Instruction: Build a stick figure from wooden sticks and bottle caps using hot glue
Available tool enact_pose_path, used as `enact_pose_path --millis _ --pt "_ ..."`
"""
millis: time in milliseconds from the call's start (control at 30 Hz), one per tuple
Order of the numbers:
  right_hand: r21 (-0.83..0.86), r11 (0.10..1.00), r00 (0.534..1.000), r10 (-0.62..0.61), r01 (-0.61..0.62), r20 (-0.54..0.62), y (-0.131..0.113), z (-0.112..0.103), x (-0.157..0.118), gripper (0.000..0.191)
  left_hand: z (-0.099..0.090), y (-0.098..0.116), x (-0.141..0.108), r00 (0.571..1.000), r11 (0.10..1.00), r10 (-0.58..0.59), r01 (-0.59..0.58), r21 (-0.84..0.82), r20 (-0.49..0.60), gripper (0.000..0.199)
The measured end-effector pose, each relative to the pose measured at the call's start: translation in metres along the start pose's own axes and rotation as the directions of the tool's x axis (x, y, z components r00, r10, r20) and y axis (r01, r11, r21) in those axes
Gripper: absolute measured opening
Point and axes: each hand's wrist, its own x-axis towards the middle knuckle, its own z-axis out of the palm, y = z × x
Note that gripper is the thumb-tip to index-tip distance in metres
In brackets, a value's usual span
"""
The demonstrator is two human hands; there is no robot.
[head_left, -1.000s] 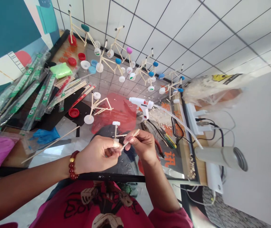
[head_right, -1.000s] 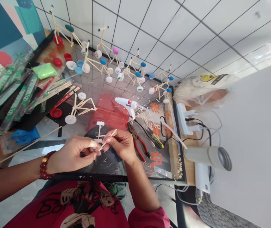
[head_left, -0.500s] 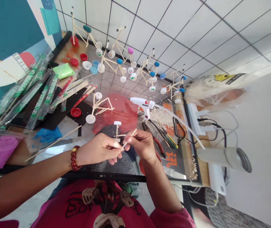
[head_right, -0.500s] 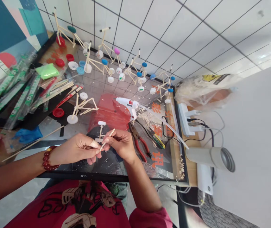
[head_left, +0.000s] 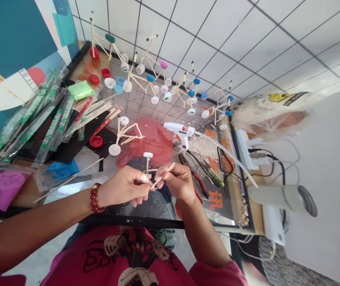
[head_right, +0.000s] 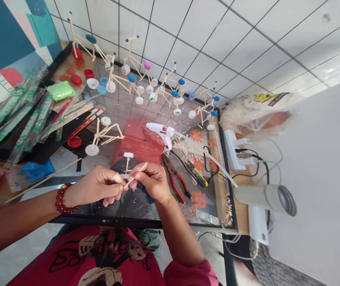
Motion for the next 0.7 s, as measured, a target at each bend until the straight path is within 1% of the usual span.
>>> enact_pose_path --millis 133,233,300,367,467,533,567,633,667,700 --pt "0.052 0.998 0.998 -0.048 0.046 0.035 -0.002 0.002 0.002 0.024 0.000 -0.001 0.002 0.996 0.985 -0.010 0.025 -0.172 0.085 0.012" --pt "0.090 0.994 0.995 -0.062 0.056 0.073 -0.002 0.002 0.002 0.025 0.001 -0.006 0.003 0.991 0.949 -0.038 0.077 -0.306 0.132 0.017" --pt "0.114 0.991 0.993 -0.082 0.072 0.081 -0.003 0.001 0.002 0.020 0.002 -0.008 0.004 0.988 0.932 -0.044 0.094 -0.349 0.148 0.018" --pt "0.111 0.989 0.993 -0.104 0.097 0.059 -0.003 0.000 0.002 0.017 0.003 -0.009 0.004 0.988 0.926 -0.026 0.081 -0.368 0.152 0.020" --pt "0.085 0.990 0.993 -0.113 0.110 0.020 -0.002 -0.001 0.003 0.017 0.004 -0.008 0.005 0.988 0.927 0.003 0.055 -0.372 0.155 0.024" --pt "0.065 0.992 0.994 -0.111 0.111 0.007 -0.001 -0.002 0.003 0.017 0.004 -0.007 0.005 0.992 0.951 0.009 0.031 -0.309 0.126 0.024" --pt "0.049 0.993 0.994 -0.111 0.111 0.005 0.000 -0.002 0.003 0.016 0.004 -0.007 0.005 0.995 0.969 0.010 0.014 -0.245 0.097 0.023" --pt "0.001 0.992 0.992 -0.124 0.124 -0.004 0.002 -0.002 0.002 0.013 0.003 -0.008 0.004 0.999 0.998 0.036 -0.035 -0.060 0.023 0.021" --pt "-0.038 0.989 0.990 -0.143 0.143 -0.009 0.002 -0.003 0.001 0.011 0.003 -0.009 0.003 0.996 0.995 0.084 -0.083 0.061 -0.022 0.022" --pt "-0.088 0.981 0.984 -0.177 0.175 -0.013 0.001 -0.003 0.000 0.010 0.002 -0.010 0.002 0.984 0.969 0.168 -0.152 0.196 -0.066 0.025"
